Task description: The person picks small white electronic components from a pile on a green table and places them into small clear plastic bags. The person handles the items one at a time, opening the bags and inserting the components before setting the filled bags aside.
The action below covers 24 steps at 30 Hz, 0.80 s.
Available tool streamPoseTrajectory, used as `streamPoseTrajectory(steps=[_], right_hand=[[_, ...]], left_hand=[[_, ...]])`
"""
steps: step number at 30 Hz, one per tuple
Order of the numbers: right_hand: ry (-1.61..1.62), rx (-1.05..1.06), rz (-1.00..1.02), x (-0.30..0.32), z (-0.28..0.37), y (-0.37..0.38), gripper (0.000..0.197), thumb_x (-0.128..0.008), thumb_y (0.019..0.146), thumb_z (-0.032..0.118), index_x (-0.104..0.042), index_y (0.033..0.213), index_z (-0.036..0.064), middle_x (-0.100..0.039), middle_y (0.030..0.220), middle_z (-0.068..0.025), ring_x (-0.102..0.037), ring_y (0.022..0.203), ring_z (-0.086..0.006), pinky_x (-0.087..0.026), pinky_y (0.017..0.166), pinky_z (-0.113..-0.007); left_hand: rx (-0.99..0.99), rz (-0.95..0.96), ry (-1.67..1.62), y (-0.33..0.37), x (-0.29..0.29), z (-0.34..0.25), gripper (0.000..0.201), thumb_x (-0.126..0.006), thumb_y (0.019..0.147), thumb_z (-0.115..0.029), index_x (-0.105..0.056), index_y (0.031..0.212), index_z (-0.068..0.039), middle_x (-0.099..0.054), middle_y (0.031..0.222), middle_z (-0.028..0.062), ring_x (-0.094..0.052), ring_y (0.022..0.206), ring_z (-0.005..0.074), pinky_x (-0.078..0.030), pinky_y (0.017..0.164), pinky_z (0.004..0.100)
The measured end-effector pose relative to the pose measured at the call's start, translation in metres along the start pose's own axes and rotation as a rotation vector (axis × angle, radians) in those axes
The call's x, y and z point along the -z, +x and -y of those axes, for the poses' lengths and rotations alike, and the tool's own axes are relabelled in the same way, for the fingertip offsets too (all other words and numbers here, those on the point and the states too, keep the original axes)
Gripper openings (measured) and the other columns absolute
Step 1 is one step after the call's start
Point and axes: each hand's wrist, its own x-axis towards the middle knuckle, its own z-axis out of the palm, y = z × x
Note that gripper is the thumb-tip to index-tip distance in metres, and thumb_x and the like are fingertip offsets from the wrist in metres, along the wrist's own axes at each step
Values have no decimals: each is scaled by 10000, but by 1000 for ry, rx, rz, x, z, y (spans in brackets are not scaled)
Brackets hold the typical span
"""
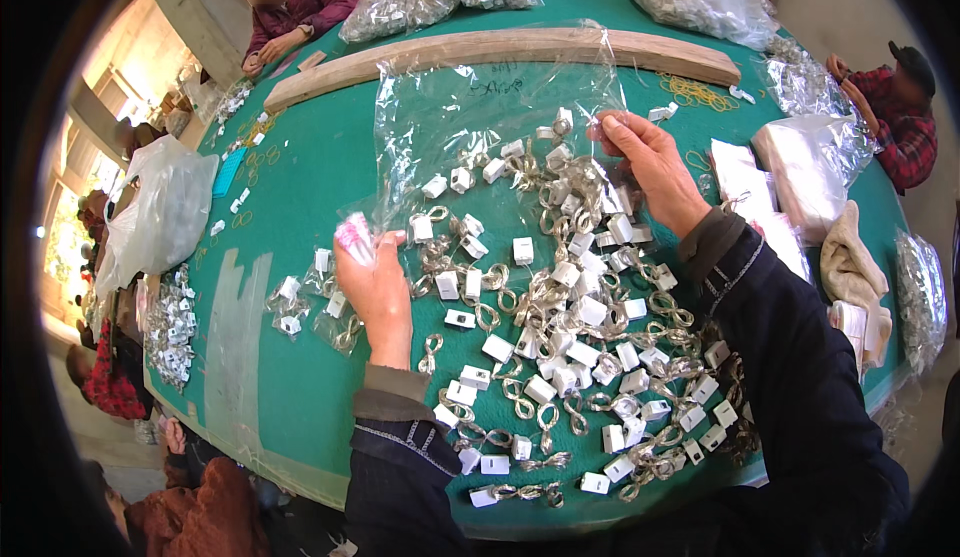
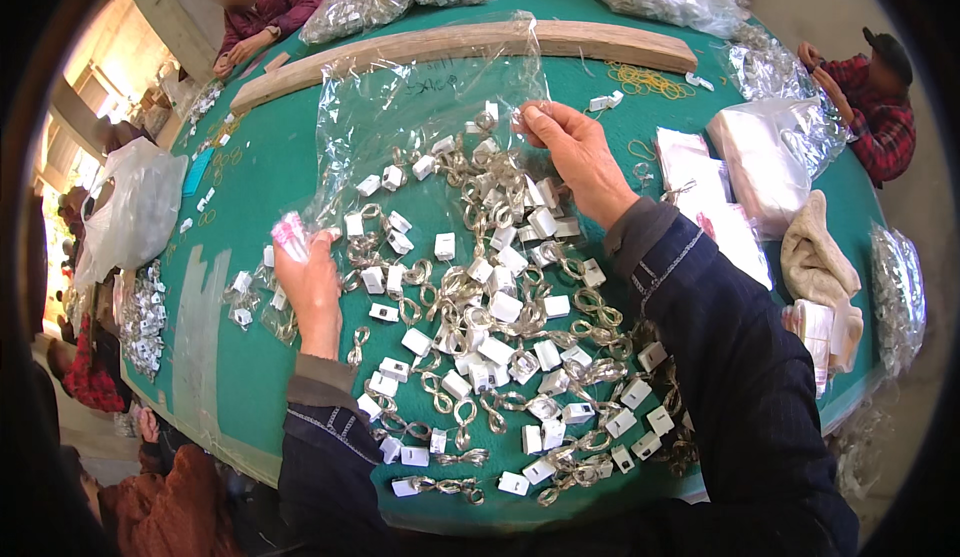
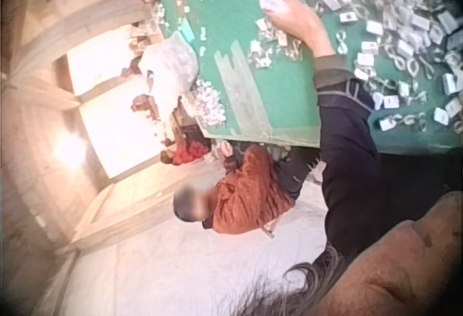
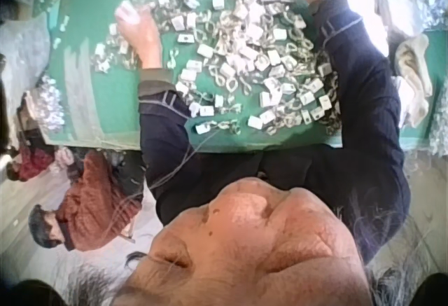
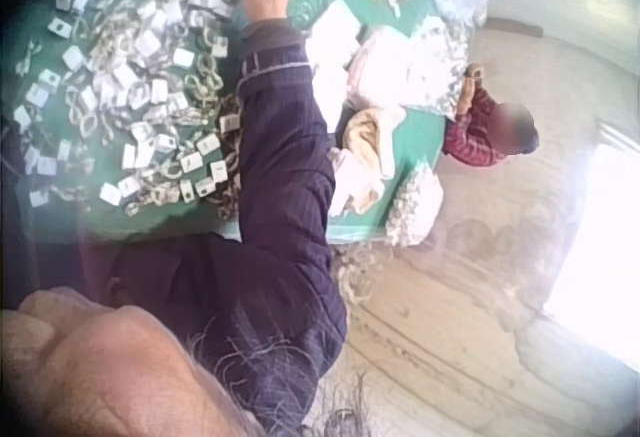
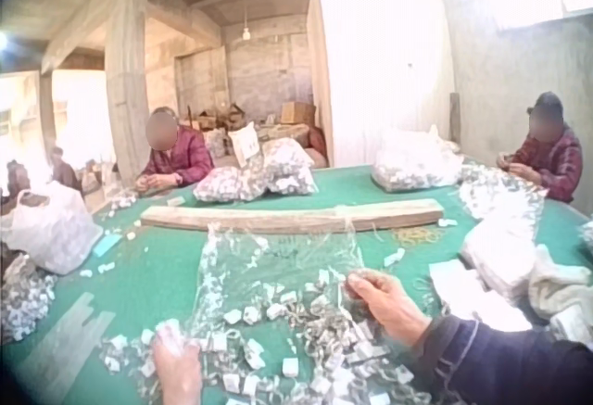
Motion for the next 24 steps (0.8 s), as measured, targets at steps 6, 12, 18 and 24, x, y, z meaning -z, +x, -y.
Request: streamPoseTrajectory(steps=[6,12,18,24], right_hand=[[103,223,-10,2,8,-1,286,-574,1014,295,-684,1187,95,-693,1069,9,-589,966,-81,-447,793,-249],[321,339,122,10,37,-8,304,-507,1047,256,-634,1253,73,-669,1169,-40,-602,975,-102,-499,796,-303],[272,167,8,13,52,-9,377,-515,1039,339,-601,1301,81,-663,1183,-79,-586,1003,-113,-516,773,-306],[-51,118,9,11,44,-8,589,-540,1000,466,-459,1423,64,-641,1254,-124,-576,1150,-203,-514,805,-313]], left_hand=[[-69,-46,-132,-8,-1,-6,252,-608,951,-36,-475,1165,-42,-687,903,91,-460,532,30,-344,424,195],[-259,-40,-235,-17,0,-28,195,-620,961,-77,-482,1089,-29,-680,979,155,-463,492,41,-350,393,200],[-221,-44,-260,-19,-7,-38,137,-629,959,-93,-545,973,14,-681,957,167,-493,499,65,-362,382,211],[-144,-94,-300,-5,-16,-56,159,-664,936,-96,-540,963,-1,-673,896,156,-497,494,70,-356,374,213]])
